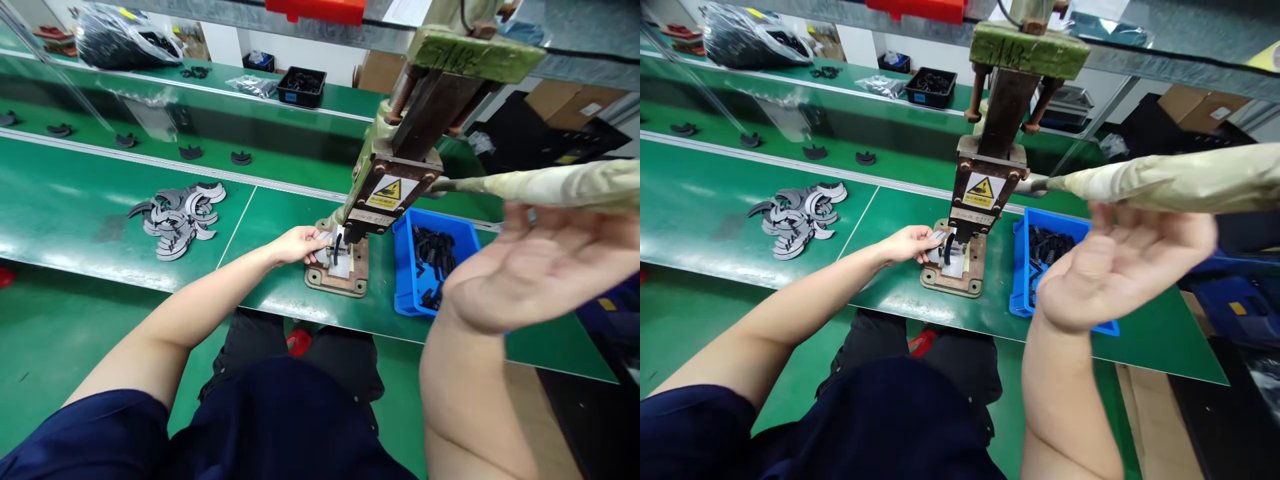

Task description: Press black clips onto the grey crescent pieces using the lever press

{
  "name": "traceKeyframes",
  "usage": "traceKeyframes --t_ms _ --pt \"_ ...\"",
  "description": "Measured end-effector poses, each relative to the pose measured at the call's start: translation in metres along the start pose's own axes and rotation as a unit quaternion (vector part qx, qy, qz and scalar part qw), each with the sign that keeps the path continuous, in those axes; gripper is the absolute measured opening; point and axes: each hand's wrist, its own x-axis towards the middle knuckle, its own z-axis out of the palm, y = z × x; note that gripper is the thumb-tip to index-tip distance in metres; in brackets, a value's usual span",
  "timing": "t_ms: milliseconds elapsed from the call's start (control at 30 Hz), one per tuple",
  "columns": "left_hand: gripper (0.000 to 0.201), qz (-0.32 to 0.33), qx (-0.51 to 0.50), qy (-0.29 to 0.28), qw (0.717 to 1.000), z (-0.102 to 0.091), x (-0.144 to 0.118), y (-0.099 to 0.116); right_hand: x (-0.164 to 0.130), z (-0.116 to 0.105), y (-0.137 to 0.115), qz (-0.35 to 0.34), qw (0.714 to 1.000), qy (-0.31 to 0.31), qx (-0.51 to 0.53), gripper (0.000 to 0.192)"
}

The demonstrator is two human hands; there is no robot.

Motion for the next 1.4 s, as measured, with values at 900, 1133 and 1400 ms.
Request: traceKeyframes --t_ms 900,1133,1400 --pt "0.037 0.048 0.082 -0.061 0.994 0.019 -0.072 0.016 -0.137 0.036 0.053 0.04 0.964 -0.245 -0.092 0.015" --pt "0.025 0.234 0.281 0.057 0.929 0.029 -0.088 0.029 -0.133 0.033 0.047 -0.012 0.952 -0.285 -0.11 0.01" --pt "0.036 0.143 0.122 -0.025 0.982 0.028 -0.079 0.019 -0.135 0.025 0.035 -0.01 0.955 -0.282 -0.086 0.014"
